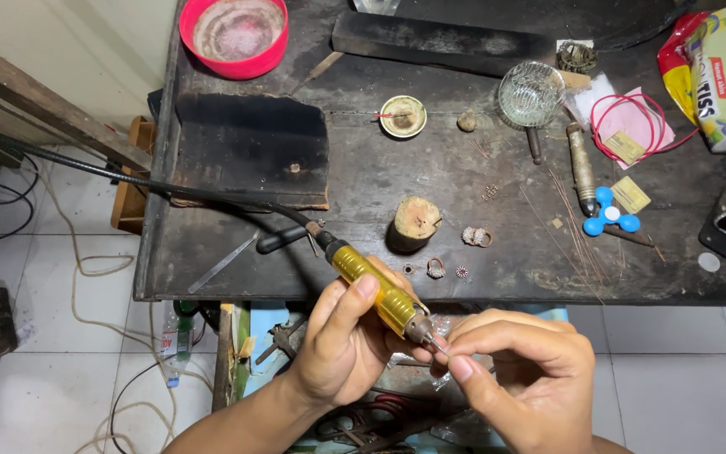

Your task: A person is seen working on jewelry at a workbench, using a rotary tool for polishing and pliers for adjustments, followed by a close inspection of the finished pieces.

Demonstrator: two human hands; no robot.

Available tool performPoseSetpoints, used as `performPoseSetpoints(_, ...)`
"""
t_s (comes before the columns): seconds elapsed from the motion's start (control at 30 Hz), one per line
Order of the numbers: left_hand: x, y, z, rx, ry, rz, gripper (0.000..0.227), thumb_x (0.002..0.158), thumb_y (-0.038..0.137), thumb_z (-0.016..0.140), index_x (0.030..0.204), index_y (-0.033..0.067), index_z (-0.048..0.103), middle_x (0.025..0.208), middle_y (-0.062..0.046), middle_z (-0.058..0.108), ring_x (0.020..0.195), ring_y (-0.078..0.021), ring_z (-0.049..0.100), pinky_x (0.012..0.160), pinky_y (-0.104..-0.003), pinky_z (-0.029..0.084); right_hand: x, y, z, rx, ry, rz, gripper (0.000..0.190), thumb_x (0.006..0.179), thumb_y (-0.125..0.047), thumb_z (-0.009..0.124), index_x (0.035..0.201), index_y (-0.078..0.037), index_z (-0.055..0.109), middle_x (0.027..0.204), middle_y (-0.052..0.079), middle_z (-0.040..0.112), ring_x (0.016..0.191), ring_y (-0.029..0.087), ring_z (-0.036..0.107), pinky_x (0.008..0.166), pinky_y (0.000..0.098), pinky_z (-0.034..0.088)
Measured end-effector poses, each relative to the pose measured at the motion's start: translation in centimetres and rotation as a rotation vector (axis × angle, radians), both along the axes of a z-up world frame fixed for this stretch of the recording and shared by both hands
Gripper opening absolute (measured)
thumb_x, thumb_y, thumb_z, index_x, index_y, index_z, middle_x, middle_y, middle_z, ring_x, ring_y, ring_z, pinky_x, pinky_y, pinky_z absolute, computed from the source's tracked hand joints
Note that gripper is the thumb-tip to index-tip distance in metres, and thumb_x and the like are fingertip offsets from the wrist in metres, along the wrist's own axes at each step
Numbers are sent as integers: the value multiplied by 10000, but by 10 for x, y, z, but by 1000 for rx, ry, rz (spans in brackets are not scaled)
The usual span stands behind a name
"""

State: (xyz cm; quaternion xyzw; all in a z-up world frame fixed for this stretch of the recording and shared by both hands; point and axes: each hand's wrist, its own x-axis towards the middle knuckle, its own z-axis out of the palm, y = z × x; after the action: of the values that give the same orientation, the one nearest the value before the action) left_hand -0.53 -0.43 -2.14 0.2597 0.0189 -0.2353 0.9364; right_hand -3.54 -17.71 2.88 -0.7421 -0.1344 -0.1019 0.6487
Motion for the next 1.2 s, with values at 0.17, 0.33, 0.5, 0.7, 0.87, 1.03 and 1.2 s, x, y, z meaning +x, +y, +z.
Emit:
performPoseSetpoints(0.17, 1, -1, 0, 8, -4, 26, 358, 1050, 257, 511, 1040, -101, 530, 781, -307, 671, 664, -391, 700, 576, -394, 635, 0, 0, 2, -13, 2, -8, 120, 845, -119, 700, 765, -36, 733, 704, 84, 762, 625, 172, 764, 652, 244, 641)
performPoseSetpoints(0.33, 1, -1, -1, 29, -24, 29, 363, 1041, 268, 516, 1035, -95, 525, 772, -319, 671, 637, -393, 691, 564, -393, 624, 0, 0, 4, -43, 0, -8, 133, 847, -134, 697, 753, -47, 734, 697, 65, 760, 631, 162, 762, 643, 235, 632)
performPoseSetpoints(0.5, 1, 0, -3, 54, -9, 31, 357, 1048, 271, 513, 1055, -85, 551, 776, -288, 683, 657, -375, 709, 576, -382, 639, 0, 2, 7, -34, 27, -16, 149, 846, -122, 692, 726, -41, 730, 697, 71, 768, 638, 165, 767, 643, 238, 636)
performPoseSetpoints(0.7, 0, 0, -5, 22, 24, 16, 363, 1042, 278, 532, 1054, -84, 560, 773, -289, 681, 661, -391, 708, 578, -391, 640, 0, 2, 8, -68, 19, -24, 153, 845, -137, 691, 723, -53, 732, 683, 57, 762, 632, 156, 761, 639, 231, 628)
performPoseSetpoints(0.87, 0, 0, -6, 3, 47, 9, 359, 1049, 273, 528, 1052, -84, 568, 781, -285, 684, 666, -387, 708, 575, -393, 640, -1, 2, 6, -49, 19, -13, 159, 852, -143, 692, 727, -50, 728, 692, 61, 764, 629, 155, 755, 650, 236, 631)
performPoseSetpoints(1.03, -1, -1, -8, -8, 72, 1, 370, 1064, 264, 503, 1041, -98, 574, 785, -278, 687, 662, -375, 710, 581, -377, 647, -1, 3, 6, -29, 34, -9, 159, 852, -148, 697, 737, -46, 735, 692, 67, 763, 621, 158, 752, 633, 240, 634)
performPoseSetpoints(1.2, 1, -2, -8, -38, 73, -16, 380, 1057, 277, 508, 1030, -100, 553, 800, -270, 668, 654, -348, 707, 575, -333, 648, 0, 5, 9, 8, 41, -7, 154, 854, -135, 703, 749, -30, 740, 708, 95, 777, 623, 168, 763, 635, 240, 628)
